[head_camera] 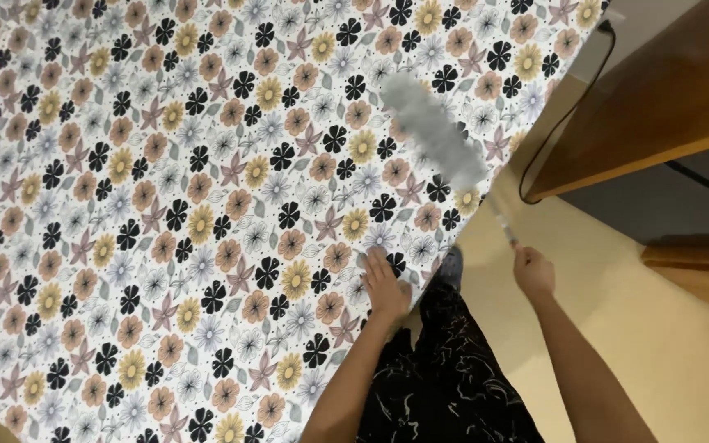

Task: The person folds a patterned cloth and places it on a stack of pillows. They then use a feather duster to clean the surface of a floral-patterned bedsheet, moving around the bed to dust different sections.

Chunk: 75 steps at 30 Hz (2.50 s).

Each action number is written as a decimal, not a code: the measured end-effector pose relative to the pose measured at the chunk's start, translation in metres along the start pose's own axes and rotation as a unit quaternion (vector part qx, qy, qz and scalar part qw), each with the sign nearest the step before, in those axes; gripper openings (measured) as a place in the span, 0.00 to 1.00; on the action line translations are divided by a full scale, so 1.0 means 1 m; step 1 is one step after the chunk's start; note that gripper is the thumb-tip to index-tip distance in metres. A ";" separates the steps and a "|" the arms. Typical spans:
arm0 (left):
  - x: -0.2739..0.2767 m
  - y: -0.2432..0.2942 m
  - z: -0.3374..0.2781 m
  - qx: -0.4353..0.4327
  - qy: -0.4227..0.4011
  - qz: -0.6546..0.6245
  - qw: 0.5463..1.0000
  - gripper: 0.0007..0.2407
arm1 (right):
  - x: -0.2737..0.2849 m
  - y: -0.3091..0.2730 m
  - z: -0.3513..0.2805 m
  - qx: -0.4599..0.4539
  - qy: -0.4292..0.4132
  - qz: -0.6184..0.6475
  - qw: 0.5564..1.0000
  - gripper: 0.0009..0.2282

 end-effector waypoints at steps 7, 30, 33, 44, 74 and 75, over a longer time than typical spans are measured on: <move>-0.017 0.053 0.061 0.132 0.098 -0.139 0.977 0.48 | 0.001 -0.048 0.081 0.100 0.151 0.110 0.977 0.17; -0.022 0.104 0.098 0.217 -0.049 0.120 0.968 0.36 | 0.046 0.051 0.276 0.000 0.053 0.050 0.997 0.19; -0.015 0.111 0.096 0.223 -0.081 0.120 0.964 0.36 | 0.055 0.025 0.283 -0.070 0.098 0.098 0.988 0.20; -0.017 0.116 0.098 0.205 -0.101 0.169 0.959 0.35 | 0.033 -0.006 0.248 0.100 0.042 -0.027 0.994 0.17; -0.020 0.102 0.194 0.072 -0.055 0.127 0.988 0.37 | 0.012 -0.151 0.267 0.224 0.063 0.198 0.952 0.11; -0.020 0.106 0.194 0.091 -0.059 0.101 0.989 0.38 | 0.019 -0.130 0.286 0.107 0.082 0.159 0.978 0.13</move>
Point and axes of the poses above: each hand's wrist, its own z-axis towards the middle knuckle, its own x-axis out of the back of the hand, y = z × x, the point moved 10 cm from there along z, towards the middle knuckle, and after that the axes turned 10 degrees about y, right-handed, at the moved point
